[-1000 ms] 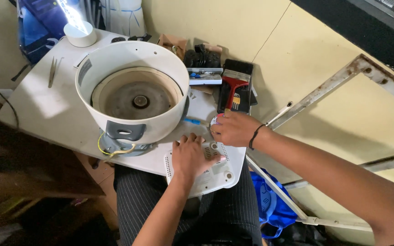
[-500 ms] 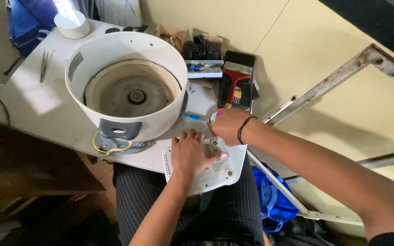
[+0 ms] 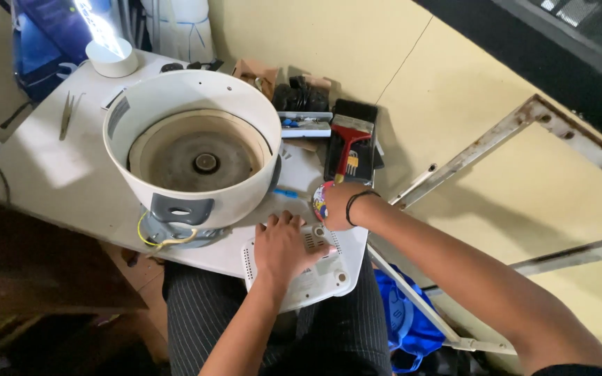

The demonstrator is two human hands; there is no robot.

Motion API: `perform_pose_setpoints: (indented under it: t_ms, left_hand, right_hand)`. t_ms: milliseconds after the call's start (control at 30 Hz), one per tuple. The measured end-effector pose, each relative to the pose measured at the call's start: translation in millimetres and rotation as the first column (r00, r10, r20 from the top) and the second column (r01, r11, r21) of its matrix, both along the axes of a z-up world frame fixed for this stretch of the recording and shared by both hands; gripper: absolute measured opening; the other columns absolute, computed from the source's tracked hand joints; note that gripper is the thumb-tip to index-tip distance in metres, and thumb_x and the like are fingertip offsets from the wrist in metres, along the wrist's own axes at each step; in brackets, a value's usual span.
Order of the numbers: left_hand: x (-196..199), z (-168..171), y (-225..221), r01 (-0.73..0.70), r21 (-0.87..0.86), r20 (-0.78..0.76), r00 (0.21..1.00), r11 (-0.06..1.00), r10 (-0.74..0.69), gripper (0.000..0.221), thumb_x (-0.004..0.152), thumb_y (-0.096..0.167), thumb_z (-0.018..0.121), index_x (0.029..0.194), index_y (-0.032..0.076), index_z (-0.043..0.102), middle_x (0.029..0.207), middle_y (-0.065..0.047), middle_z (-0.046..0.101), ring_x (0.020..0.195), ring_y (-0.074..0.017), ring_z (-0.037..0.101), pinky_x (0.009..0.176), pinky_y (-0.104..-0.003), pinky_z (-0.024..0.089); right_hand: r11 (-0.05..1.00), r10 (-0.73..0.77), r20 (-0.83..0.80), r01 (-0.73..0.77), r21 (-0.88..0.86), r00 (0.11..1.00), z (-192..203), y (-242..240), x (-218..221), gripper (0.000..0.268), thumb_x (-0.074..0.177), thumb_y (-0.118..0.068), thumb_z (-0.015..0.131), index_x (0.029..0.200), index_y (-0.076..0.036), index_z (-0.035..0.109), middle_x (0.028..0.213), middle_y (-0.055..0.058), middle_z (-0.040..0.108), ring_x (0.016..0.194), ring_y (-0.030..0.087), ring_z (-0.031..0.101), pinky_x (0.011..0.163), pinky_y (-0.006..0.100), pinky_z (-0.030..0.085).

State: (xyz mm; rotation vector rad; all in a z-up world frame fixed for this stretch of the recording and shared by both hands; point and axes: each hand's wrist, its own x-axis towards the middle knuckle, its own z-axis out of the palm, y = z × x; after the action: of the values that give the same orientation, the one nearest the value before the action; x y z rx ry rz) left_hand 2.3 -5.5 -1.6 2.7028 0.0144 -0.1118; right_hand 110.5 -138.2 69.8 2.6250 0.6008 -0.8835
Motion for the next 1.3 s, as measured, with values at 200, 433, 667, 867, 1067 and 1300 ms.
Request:
perform_pose_setpoints:
  t_ms: [200,433,667,867,1067,1300]
  left_hand:
    - [-3,-7,6,0.011,-0.025,0.013,1.0,1.0,-0.011,0.08,0.064,0.08,0.067,0.119,0.022,0.071,0.117,0.0,0.065,0.113,-0.0241,0.06,0.092,-0.048,0.046]
    - [-4,0,8,0.046,-0.013,-0.044,0.998,0.999,-0.047,0.083,0.069,0.083,0.062,0.125,0.022,0.067,0.122,0.001,0.063,0.116,-0.0231,0.059,0.094,-0.047,0.046]
    - [-1,6,8,0.074,-0.001,-0.082,0.994,0.997,-0.074,0.08,0.072,0.082,0.063,0.125,0.021,0.067,0.119,-0.001,0.063,0.116,-0.0242,0.059,0.094,-0.048,0.047]
    - [-1,-2,3,0.039,-0.004,-0.027,0.999,0.999,-0.039,0.076,0.071,0.078,0.065,0.12,0.02,0.068,0.117,0.0,0.064,0.114,-0.0241,0.06,0.093,-0.048,0.047]
    - [-2,-7,3,0.016,-0.005,0.003,1.0,1.0,-0.016,0.076,0.068,0.077,0.066,0.118,0.02,0.071,0.114,0.0,0.064,0.113,-0.0234,0.06,0.092,-0.048,0.047]
    - [-1,-3,4,0.013,-0.007,-0.005,1.0,1.0,-0.013,0.075,0.066,0.077,0.066,0.117,0.021,0.07,0.115,0.001,0.065,0.113,-0.0233,0.06,0.091,-0.048,0.047]
  right_hand:
    - [0.939,0.264,0.062,-0.271,0.212,0.962,-18,-26,-10,0.024,0.091,-0.021,0.066,0.113,-0.014,0.06,0.108,0.016,0.066,0.098,0.039,0.072,0.08,0.046,0.059]
    - [0.17,0.589,0.806,-0.984,-0.053,0.058,-52,-55,1,0.015,0.098,-0.013,0.058,0.083,-0.011,0.057,0.077,0.005,0.054,0.079,0.024,0.057,0.074,0.036,0.046]
    - [0.365,0.778,0.564,-0.93,-0.048,0.276,-76,-65,26,0.014,0.095,-0.027,0.067,0.088,-0.015,0.067,0.079,0.003,0.064,0.08,0.022,0.064,0.082,0.041,0.052]
    - [0.791,0.528,0.405,-0.606,0.083,0.746,-44,-35,-5,0.027,0.092,-0.04,0.059,0.079,-0.021,0.074,0.069,0.003,0.07,0.071,0.029,0.074,0.066,0.045,0.057]
    - [0.995,0.066,0.134,-0.076,0.066,0.989,-30,-4,-9,0.023,0.086,-0.04,0.063,0.094,-0.024,0.078,0.093,0.007,0.075,0.094,0.033,0.075,0.075,0.047,0.06]
    - [0.996,-0.02,0.099,0.012,0.09,0.995,-2,4,-20,0.04,0.086,-0.036,0.059,0.115,-0.011,0.072,0.105,0.014,0.075,0.101,0.037,0.075,0.082,0.05,0.06]
